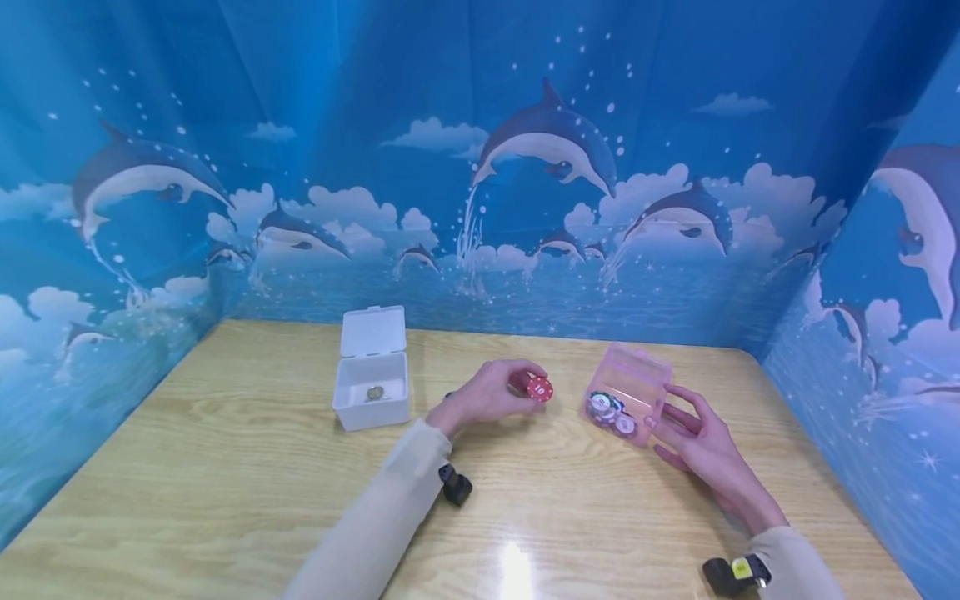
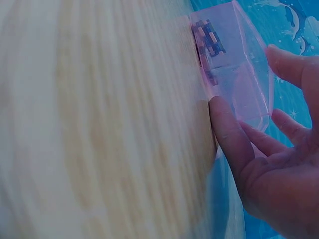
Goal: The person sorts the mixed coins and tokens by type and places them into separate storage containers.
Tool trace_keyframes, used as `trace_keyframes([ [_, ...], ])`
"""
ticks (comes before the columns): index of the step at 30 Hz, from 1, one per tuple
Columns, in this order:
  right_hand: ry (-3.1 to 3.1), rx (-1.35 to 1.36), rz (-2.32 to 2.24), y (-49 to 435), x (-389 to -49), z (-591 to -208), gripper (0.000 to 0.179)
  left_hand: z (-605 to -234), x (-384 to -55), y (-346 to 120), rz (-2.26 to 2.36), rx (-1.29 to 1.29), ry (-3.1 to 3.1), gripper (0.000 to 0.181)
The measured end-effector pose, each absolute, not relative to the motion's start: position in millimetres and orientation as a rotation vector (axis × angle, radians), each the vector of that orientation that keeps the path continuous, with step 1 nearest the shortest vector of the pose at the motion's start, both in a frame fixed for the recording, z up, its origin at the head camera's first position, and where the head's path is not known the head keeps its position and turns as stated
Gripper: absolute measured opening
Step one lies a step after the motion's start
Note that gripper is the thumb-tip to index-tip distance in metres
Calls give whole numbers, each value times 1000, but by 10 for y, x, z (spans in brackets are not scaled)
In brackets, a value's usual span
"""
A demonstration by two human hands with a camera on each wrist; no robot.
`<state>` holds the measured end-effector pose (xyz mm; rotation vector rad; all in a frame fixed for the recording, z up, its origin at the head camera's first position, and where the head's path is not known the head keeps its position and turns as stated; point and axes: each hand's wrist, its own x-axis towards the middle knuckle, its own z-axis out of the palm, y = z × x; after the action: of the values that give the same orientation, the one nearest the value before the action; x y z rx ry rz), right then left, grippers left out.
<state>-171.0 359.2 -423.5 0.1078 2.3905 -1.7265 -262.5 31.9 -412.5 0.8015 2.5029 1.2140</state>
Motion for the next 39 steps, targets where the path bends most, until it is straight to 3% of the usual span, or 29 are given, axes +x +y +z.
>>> trace_keyframes([
  [39, 2381, 128, -1732, 3580, -1714, -4241, 84, -4085, -2471, 1032, 1487, 846, 2461, 51],
])
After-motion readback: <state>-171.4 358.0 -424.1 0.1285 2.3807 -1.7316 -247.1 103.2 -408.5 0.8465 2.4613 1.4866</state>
